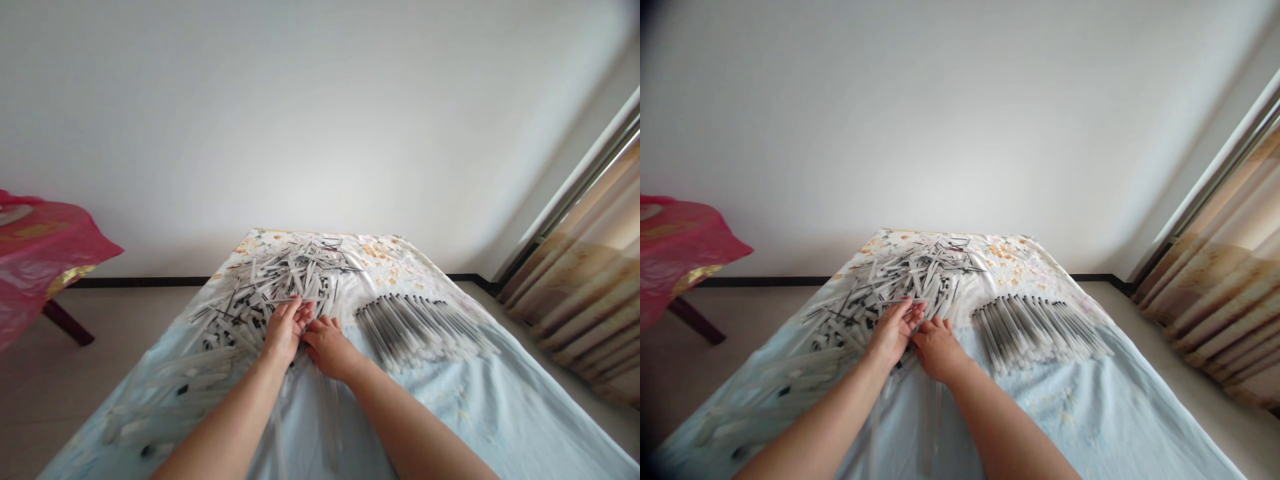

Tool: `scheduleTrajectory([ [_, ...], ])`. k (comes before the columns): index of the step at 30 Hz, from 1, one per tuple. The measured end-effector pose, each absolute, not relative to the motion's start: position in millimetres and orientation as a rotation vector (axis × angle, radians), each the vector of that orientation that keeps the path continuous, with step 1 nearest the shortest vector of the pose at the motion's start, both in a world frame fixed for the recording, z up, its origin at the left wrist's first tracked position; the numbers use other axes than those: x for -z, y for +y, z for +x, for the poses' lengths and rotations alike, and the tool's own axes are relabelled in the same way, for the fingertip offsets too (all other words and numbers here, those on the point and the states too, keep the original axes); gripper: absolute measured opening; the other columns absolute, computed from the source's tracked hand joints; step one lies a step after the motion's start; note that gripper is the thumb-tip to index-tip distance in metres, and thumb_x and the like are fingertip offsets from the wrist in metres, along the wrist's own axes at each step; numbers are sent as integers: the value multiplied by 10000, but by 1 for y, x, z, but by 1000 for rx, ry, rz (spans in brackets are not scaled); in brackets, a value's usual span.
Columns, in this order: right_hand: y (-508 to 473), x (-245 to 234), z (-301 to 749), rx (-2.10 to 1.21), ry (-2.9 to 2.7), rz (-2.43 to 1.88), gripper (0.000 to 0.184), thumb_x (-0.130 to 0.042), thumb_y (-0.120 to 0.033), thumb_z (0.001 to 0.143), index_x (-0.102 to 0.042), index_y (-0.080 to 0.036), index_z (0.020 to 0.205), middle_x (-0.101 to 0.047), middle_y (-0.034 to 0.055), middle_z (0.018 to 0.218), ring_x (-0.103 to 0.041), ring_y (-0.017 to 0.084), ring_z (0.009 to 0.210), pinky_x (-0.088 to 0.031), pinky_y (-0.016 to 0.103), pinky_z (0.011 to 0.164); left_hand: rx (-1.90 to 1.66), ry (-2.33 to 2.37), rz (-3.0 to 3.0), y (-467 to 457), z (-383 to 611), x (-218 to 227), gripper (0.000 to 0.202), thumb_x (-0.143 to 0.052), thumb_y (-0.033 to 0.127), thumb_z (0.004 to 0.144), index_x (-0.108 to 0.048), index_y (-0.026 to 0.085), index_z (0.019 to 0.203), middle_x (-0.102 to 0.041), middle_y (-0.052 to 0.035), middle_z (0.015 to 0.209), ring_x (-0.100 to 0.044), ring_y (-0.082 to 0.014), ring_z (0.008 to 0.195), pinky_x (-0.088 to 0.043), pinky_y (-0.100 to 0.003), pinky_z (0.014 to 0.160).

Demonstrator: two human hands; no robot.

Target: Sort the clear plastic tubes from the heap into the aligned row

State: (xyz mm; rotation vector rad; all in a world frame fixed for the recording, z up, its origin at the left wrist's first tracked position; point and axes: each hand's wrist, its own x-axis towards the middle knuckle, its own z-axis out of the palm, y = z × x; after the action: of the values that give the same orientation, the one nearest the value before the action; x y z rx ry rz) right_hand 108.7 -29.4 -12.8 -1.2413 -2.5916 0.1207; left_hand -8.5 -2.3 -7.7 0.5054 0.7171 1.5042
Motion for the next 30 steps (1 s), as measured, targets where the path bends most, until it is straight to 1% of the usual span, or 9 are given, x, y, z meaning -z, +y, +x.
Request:
scheduleTrajectory([
  [3, -27, 17, 107, -124, -2568, -1278, 151, -502, -209, 781, -609, -209, 886, -546, 53, 901, -409, 212, 871, -280, 322, 708, -1502, 714, 523, -3, -8, 8, 190, -654, 155, 632, -534, 144, 778, -665, -47, 682, -642, -167, 722, -491, -237, 615],
  [6, -27, 16, 108, -141, -2518, -1303, 103, -532, -224, 770, -612, -207, 833, -559, 44, 857, -427, 210, 867, -291, 325, 718, -1506, 720, 531, -3, -8, 9, 192, -656, 160, 630, -537, 143, 780, -666, -46, 685, -643, -166, 714, -492, -238, 611],
  [10, -26, 5, 121, -217, -2360, -1298, 107, -544, -228, 769, -594, -200, 860, -570, 45, 878, -448, 196, 890, -319, 322, 753, -1510, 740, 528, -2, -9, 9, 192, -661, 162, 622, -547, 137, 774, -667, -55, 677, -644, -171, 710, -496, -239, 606],
  [12, -23, -1, 131, -338, -2242, -1297, 110, -538, -194, 765, -583, -180, 865, -583, 47, 865, -476, 174, 861, -346, 296, 750, -1519, 749, 515, -1, -9, 8, 185, -662, 159, 619, -551, 137, 765, -665, -50, 667, -645, -171, 708, -498, -236, 603],
  [14, -19, -4, 141, -520, -2122, -1297, 135, -550, -179, 744, -575, -169, 876, -601, 33, 809, -510, 145, 765, -378, 262, 698, -1524, 753, 502, -1, -9, 6, 181, -663, 150, 615, -554, 138, 759, -662, -38, 658, -644, -165, 702, -499, -233, 603],
  [17, -11, 0, 153, -749, -1934, -1293, 223, -594, -218, 700, -579, -165, 916, -617, 10, 735, -520, 120, 641, -399, 239, 616, -1517, 746, 497, -2, -8, 5, 179, -665, 141, 610, -555, 137, 752, -661, -29, 655, -643, -159, 703, -498, -228, 605],
  [21, -1, 12, 158, -948, -1631, -1215, 222, -579, -319, 708, -625, -165, 861, -635, 17, 723, -542, 134, 652, -415, 258, 625, -1503, 746, 506, -3, -8, 5, 183, -670, 145, 605, -557, 139, 749, -664, -28, 656, -643, -163, 714, -498, -235, 608],
  [24, 2, 16, 158, -1062, -1445, -1115, 268, -577, -375, 704, -640, -172, 866, -648, 17, 718, -556, 140, 657, -424, 266, 625, -1493, 751, 507, -4, -7, 5, 190, -676, 145, 595, -558, 144, 743, -663, -19, 654, -643, -162, 709, -498, -238, 610],
  [30, 1, 13, 155, -1201, -1249, -978, 301, -657, -368, 623, -648, -180, 859, -666, 22, 755, -578, 147, 703, -428, 280, 690, -1468, 741, 550, -5, -5, 7, 194, -673, 162, 615, -552, 149, 766, -660, -14, 671, -644, -168, 718, -499, -237, 591],
])
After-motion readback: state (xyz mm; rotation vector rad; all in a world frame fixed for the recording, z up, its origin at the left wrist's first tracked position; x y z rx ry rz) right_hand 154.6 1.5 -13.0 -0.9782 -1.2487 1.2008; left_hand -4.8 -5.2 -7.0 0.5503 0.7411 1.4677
